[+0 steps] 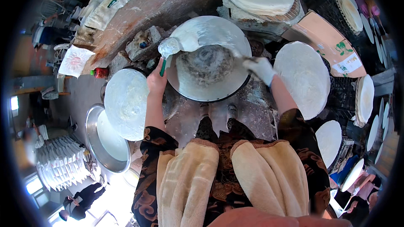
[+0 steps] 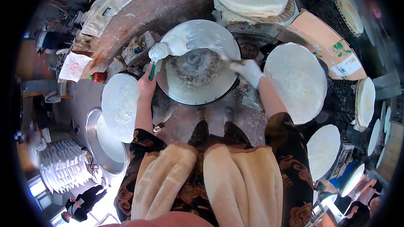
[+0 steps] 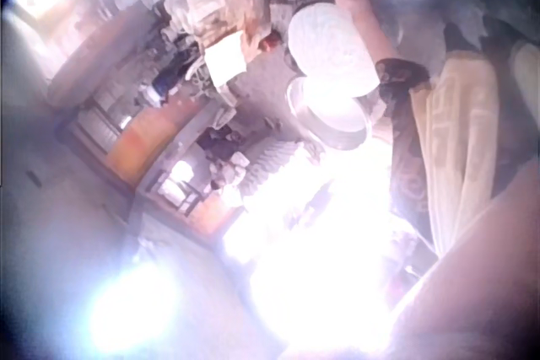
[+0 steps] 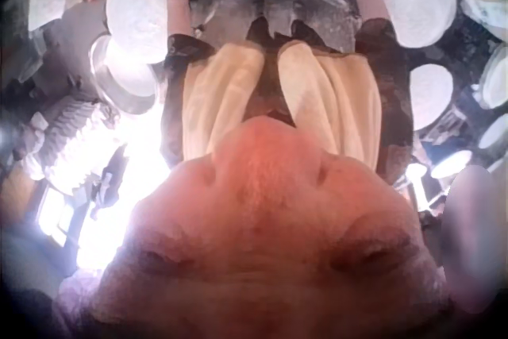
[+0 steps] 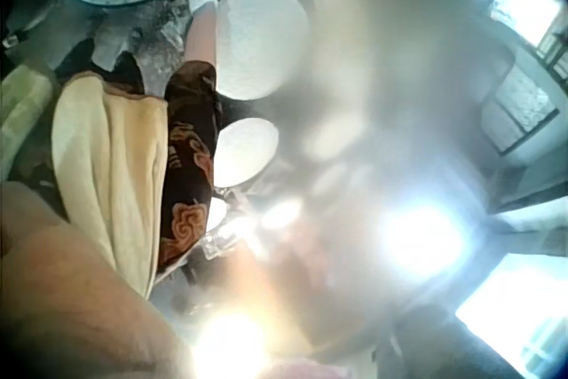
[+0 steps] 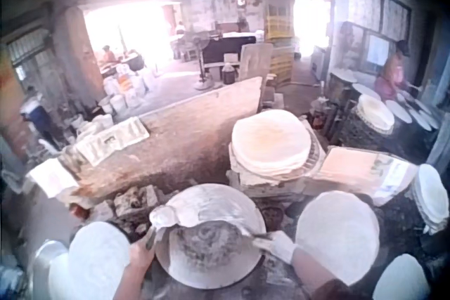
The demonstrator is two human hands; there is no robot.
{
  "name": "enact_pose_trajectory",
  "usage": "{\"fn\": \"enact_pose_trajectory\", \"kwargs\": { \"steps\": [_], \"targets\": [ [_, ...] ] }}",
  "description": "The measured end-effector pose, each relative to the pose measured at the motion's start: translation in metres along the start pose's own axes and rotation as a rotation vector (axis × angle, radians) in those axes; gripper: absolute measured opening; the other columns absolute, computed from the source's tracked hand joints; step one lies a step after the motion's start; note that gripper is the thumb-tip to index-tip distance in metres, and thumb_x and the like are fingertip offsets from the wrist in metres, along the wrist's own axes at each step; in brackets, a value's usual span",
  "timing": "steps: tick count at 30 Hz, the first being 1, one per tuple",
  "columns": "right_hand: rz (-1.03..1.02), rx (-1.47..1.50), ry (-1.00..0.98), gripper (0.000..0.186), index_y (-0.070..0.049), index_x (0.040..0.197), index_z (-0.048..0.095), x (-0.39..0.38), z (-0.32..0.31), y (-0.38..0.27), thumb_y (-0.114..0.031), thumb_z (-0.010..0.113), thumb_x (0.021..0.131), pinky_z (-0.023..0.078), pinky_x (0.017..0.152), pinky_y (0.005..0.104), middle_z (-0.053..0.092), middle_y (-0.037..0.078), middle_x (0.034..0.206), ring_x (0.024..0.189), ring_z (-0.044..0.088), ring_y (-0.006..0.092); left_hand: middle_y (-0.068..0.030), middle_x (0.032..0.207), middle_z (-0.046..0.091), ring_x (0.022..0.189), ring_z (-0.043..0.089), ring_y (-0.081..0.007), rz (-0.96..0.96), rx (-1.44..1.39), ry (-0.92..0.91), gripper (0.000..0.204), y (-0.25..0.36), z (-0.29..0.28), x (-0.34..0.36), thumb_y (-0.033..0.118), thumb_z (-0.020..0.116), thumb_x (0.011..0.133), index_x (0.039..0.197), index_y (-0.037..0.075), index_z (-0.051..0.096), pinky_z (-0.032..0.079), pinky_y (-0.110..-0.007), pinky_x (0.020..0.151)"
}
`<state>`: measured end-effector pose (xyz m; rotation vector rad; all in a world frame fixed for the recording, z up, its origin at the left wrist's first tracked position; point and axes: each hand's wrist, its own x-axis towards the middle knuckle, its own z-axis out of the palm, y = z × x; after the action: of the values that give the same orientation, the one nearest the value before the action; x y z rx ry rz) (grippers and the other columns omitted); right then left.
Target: The person scoops white batter from a large metal bowl and pours it onto a hot circular griddle. Using a wooden spreader, they swirl the batter to form a thin crepe. Once cooked, the person lifts the crepe and places it onto a stack of finished crepes. This process is repeated continuously throughout the clip.
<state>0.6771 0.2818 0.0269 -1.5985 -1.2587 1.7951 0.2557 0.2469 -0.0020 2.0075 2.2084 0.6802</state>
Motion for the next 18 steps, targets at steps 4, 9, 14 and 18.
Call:
{"fn": "enact_pose_trajectory", "kwargs": {
  "steps": [4, 9, 14, 18],
  "targets": [
    [0.148, -0.059, -0.268, 0.039, -0.004, 0.115, 0.063, -0.005, 0.049, -0.004, -0.03, 0.064, 0.086, 0.031, 0.036, 0.0238, 0.055, 0.001, 0.064, 0.043, 0.041, 0.0066, -0.0193, 0.072, 0.063, 0.064, 0.061, -0.037, -0.118, -0.02, 0.065, 0.056, 0.007, -0.002, -0.03, 0.012, 0.066, 0.075, 0.129, 0.026, 0.055, 0.049, -0.044, 0.058],
    [0.011, -0.154, -0.107, 0.04, -0.003, 0.116, 0.062, 0.037, -0.033, -0.041, -0.026, 0.066, 0.084, 0.029, 0.035, 0.0224, 0.049, -0.001, 0.054, 0.037, 0.038, 0.0058, -0.0197, 0.08, 0.065, 0.065, 0.063, -0.0363, -0.233, -0.033, 0.099, 0.052, 0.006, -0.007, -0.071, 0.012, 0.064, 0.077, 0.127, 0.021, 0.057, 0.049, -0.042, 0.058],
    [0.057, -0.36, -0.377, 0.042, 0.001, 0.106, 0.066, 0.052, -0.003, -0.038, -0.032, 0.068, 0.082, 0.03, 0.033, 0.0254, 0.05, 0.002, 0.055, 0.037, 0.04, 0.0075, -0.0195, 0.098, 0.066, 0.076, 0.066, -0.0347, -0.152, -0.119, 0.255, 0.048, 0.029, 0.007, -0.101, 0.004, 0.063, 0.076, 0.124, 0.008, 0.058, 0.052, -0.037, 0.063],
    [0.075, -0.332, -0.482, 0.037, -0.002, 0.102, 0.069, 0.054, -0.026, -0.046, -0.032, 0.07, 0.08, 0.028, 0.033, 0.0245, 0.051, 0.001, 0.056, 0.038, 0.039, 0.0067, -0.0197, 0.083, 0.064, 0.062, 0.062, -0.034, -0.231, -0.058, 0.269, 0.051, 0.037, 0.008, -0.136, 0.005, 0.063, 0.076, 0.126, 0.008, 0.056, 0.05, -0.039, 0.057]
  ]
}}
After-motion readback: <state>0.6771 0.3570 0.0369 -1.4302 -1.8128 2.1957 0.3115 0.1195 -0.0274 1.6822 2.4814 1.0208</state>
